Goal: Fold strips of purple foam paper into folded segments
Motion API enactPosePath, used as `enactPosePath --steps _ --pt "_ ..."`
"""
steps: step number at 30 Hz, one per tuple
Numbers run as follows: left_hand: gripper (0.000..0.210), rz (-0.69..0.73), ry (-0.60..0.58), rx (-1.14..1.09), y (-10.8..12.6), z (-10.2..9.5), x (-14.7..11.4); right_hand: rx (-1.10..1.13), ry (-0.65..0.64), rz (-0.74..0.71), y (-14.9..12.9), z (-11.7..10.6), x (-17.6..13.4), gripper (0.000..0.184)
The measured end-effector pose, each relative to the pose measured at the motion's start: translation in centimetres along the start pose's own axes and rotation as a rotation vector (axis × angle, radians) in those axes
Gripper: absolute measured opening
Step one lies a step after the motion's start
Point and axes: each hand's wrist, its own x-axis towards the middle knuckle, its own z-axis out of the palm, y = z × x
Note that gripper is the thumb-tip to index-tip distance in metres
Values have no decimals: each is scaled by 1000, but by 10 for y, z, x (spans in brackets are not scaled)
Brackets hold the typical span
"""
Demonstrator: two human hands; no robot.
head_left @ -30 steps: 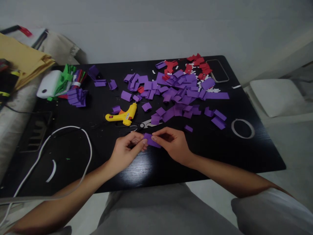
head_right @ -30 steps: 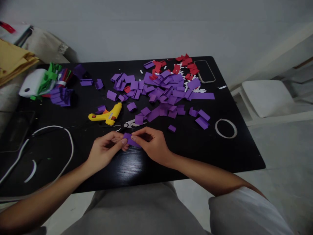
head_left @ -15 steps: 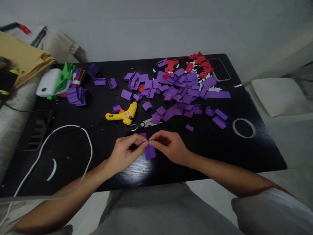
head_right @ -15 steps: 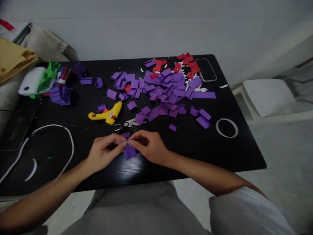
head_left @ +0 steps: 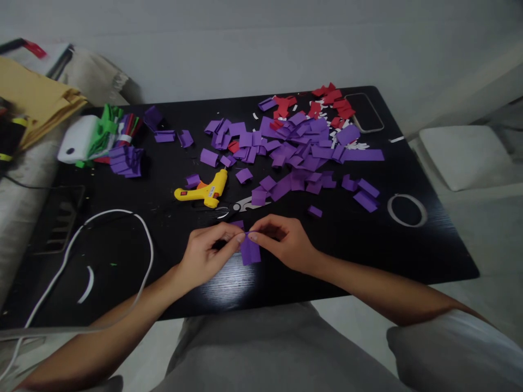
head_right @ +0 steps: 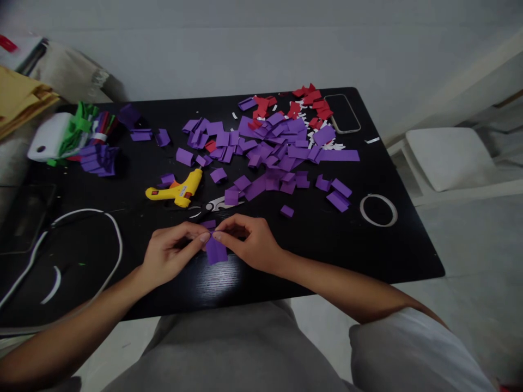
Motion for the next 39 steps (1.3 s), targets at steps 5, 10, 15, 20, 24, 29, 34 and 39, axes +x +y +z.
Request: enactPosePath --steps 5,10,15,20,24,29,34,39 --pt "7 41 -14 23 -2 1 -1 -34 -27 -25 -2 0 -1 11" --pt "3 107 3 22 -3 3 0 -91 -40 -49 -3 0 -2 9" --pt "5 154 -53 19 -4 2 2 -143 -87 -80 0 -1 -2 6" --pt "6 169 -67 -6 -4 1 1 -149 -99 -81 -2 -2 -2 3" --pt "8 135 -25 -8 -3 2 0 -96 -87 -41 -4 -3 -1 6" --pt "8 125 2 -16 -3 2 -1 -93 -83 -62 -5 -5 0 5" --pt "9 101 13 -5 -4 -1 0 -88 -54 -66 -4 -6 1 5" --pt "9 99 -3 -10 -4 1 2 -84 -73 -65 -3 -4 0 7"
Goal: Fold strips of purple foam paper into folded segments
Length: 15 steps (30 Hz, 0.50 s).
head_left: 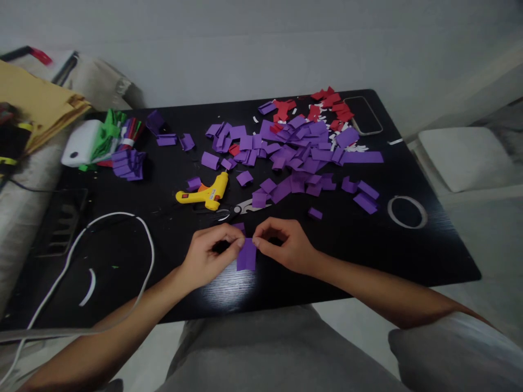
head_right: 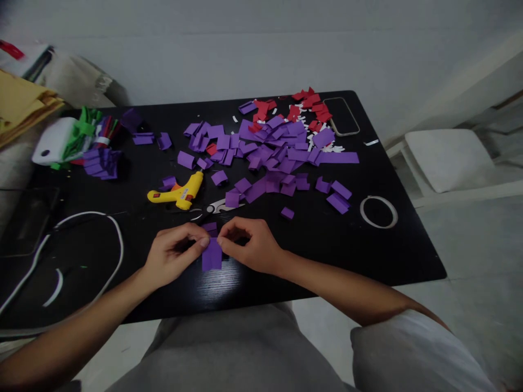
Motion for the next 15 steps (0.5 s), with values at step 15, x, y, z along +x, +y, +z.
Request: enactPosePath --steps 15 --pt "7 75 -85 24 -1 -6 6 0 -55 86 0 -2 2 9"
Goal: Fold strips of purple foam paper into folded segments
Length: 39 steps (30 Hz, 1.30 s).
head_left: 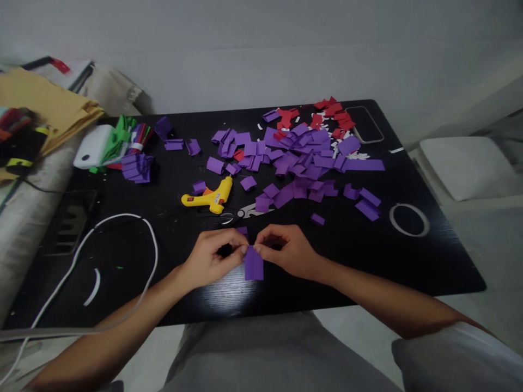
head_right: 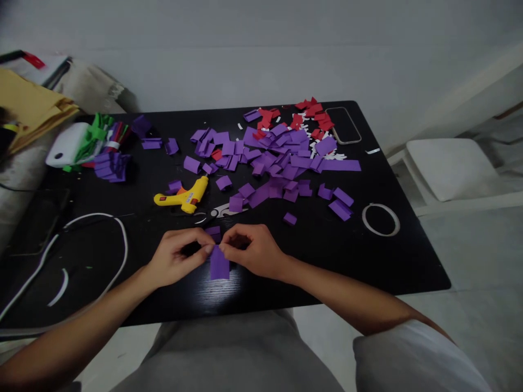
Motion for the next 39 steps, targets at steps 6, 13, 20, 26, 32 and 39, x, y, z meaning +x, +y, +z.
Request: enactPosePath --steps 6,13,20,26,32,39 --pt "9 -25 2 0 1 -3 1 3 0 7 0 0 1 9" --pt "11 -73 -5 -34 -4 -2 0 -96 1 -73 4 2 2 8" --pt "11 -57 -29 -54 -1 4 -2 -145 -55 -116 2 3 -1 6" --pt "14 -75 37 -55 -2 -5 0 -85 2 -53 -1 -1 2 6" --pt "13 -87 18 -77 -2 -2 -1 -16 54 -62 0 0 3 11" --pt "15 -72 27 -70 0 2 -2 -44 -32 -23 -1 1 2 17"
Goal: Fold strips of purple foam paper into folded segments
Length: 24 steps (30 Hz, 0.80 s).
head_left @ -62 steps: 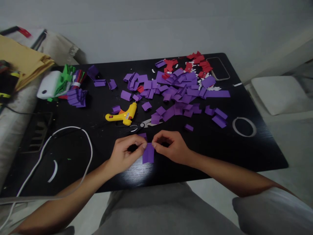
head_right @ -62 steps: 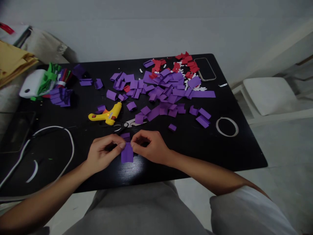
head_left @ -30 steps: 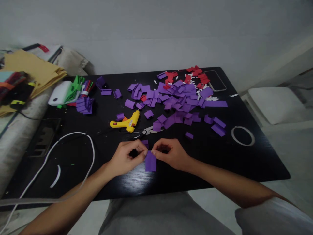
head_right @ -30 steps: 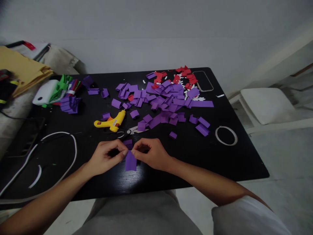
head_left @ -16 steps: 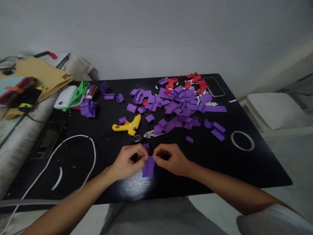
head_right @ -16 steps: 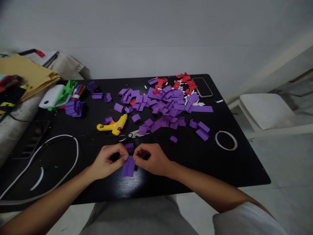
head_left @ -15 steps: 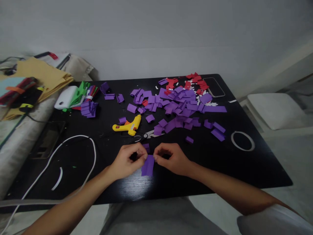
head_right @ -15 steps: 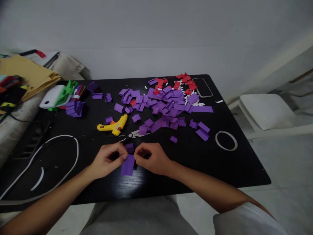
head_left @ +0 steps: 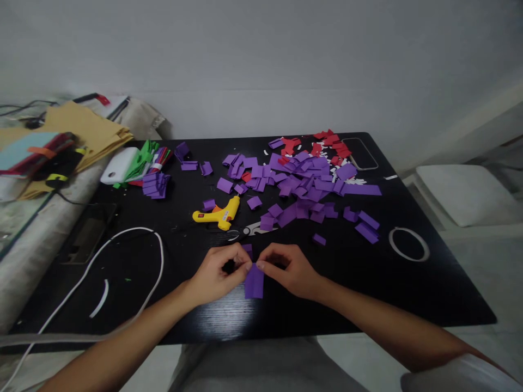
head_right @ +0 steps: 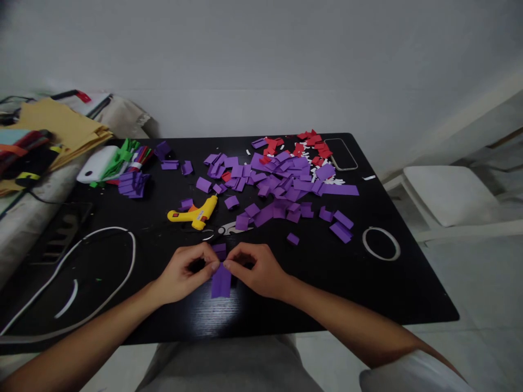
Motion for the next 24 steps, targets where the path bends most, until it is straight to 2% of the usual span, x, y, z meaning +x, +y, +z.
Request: enactPosePath --steps 9,14,24 --pt "11 -28 -8 -16 -3 -6 2 1 60 16 0 -2 2 16" --pt "6 -43 -5 -25 -2 -5 2 1 34 13 0 -1 1 17" --pt "9 -79 -92 -70 -6 -2 1 -12 14 18 2 2 0 14"
